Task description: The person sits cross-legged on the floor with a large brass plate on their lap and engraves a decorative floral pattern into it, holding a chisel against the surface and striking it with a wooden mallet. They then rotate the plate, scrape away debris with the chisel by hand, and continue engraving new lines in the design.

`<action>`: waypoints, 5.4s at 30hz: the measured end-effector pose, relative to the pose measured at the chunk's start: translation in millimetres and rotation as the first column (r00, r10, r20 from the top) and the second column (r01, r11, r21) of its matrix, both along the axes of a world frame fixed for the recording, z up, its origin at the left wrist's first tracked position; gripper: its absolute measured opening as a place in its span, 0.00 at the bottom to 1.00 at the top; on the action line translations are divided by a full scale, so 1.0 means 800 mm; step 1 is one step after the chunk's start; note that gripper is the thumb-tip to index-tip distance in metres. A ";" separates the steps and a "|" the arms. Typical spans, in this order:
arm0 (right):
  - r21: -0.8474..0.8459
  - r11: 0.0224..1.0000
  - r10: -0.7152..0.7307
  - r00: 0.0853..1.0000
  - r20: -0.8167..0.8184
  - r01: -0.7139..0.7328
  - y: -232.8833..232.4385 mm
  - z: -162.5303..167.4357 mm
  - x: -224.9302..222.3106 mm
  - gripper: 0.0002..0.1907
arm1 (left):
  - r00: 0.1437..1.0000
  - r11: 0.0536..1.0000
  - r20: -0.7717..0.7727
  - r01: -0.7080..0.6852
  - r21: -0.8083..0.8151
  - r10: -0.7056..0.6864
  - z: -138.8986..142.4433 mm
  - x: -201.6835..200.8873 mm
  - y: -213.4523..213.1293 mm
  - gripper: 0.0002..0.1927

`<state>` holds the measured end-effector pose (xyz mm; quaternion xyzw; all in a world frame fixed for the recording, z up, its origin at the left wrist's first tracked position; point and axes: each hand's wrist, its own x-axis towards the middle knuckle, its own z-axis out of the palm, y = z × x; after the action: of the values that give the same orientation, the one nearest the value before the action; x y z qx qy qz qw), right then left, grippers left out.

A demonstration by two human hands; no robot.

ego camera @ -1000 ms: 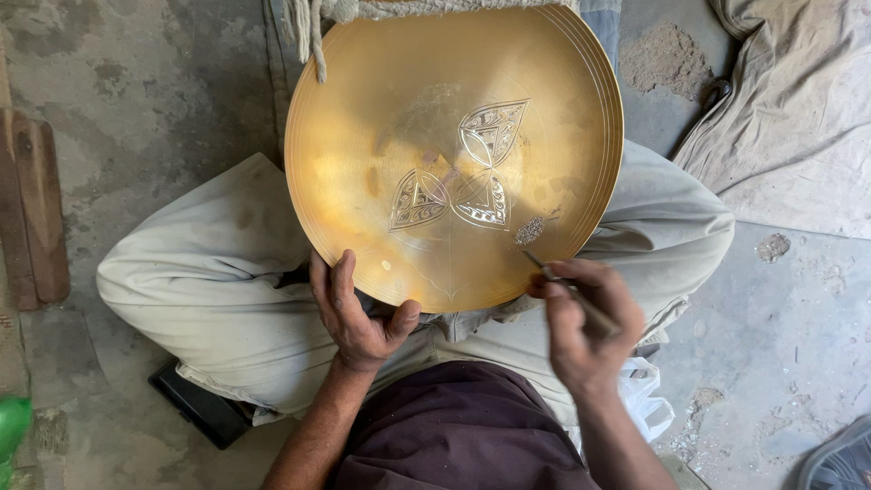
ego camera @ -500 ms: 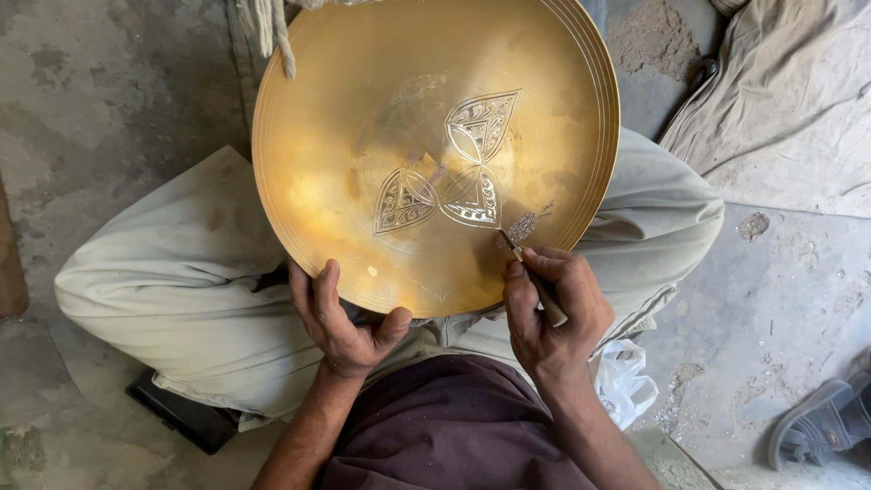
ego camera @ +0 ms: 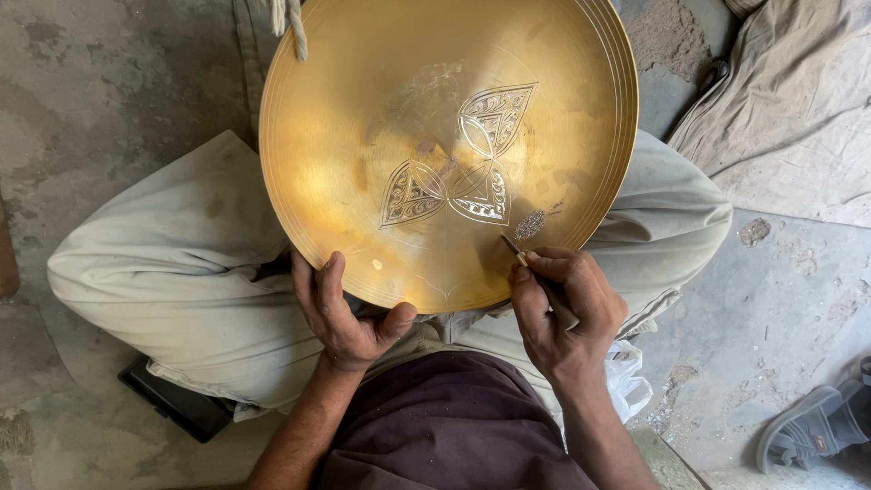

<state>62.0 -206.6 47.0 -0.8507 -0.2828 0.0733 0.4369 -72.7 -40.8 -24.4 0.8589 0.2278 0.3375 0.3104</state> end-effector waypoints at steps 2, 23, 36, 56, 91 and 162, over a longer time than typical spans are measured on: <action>0.007 1.000 0.003 1.000 -0.011 -0.003 -0.001 0.001 0.001 0.03 | 1.000 1.000 0.006 0.005 0.002 -0.005 0.001 0.002 0.000 0.46; -0.027 0.999 0.026 0.999 0.037 -0.025 0.001 0.005 -0.005 0.02 | 0.999 0.999 -0.028 -0.025 0.025 0.025 -0.001 -0.003 -0.003 0.46; -0.079 0.995 0.059 0.996 0.060 -0.054 -0.004 -0.003 -0.007 0.02 | 1.000 1.000 -0.009 -0.014 0.019 0.014 -0.008 -0.007 -0.004 0.45; -0.021 0.993 0.116 0.993 0.036 -0.116 0.005 0.008 -0.009 0.04 | 1.000 1.000 -0.011 -0.021 0.018 0.022 -0.018 -0.015 -0.009 0.45; 0.008 0.989 -0.147 0.977 0.152 0.148 0.003 -0.019 -0.027 0.05 | 0.999 0.998 -0.037 -0.025 0.054 0.027 0.008 0.004 0.001 0.46; -0.064 0.996 0.062 0.992 0.112 -0.055 0.006 0.001 -0.019 0.06 | 1.000 1.000 -0.016 -0.014 -0.008 0.014 -0.008 -0.007 -0.004 0.46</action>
<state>46.7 -201.9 47.8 -0.8577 -0.3297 0.0462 0.3918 -78.5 -44.1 -30.4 0.8586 0.2376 0.3321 0.3099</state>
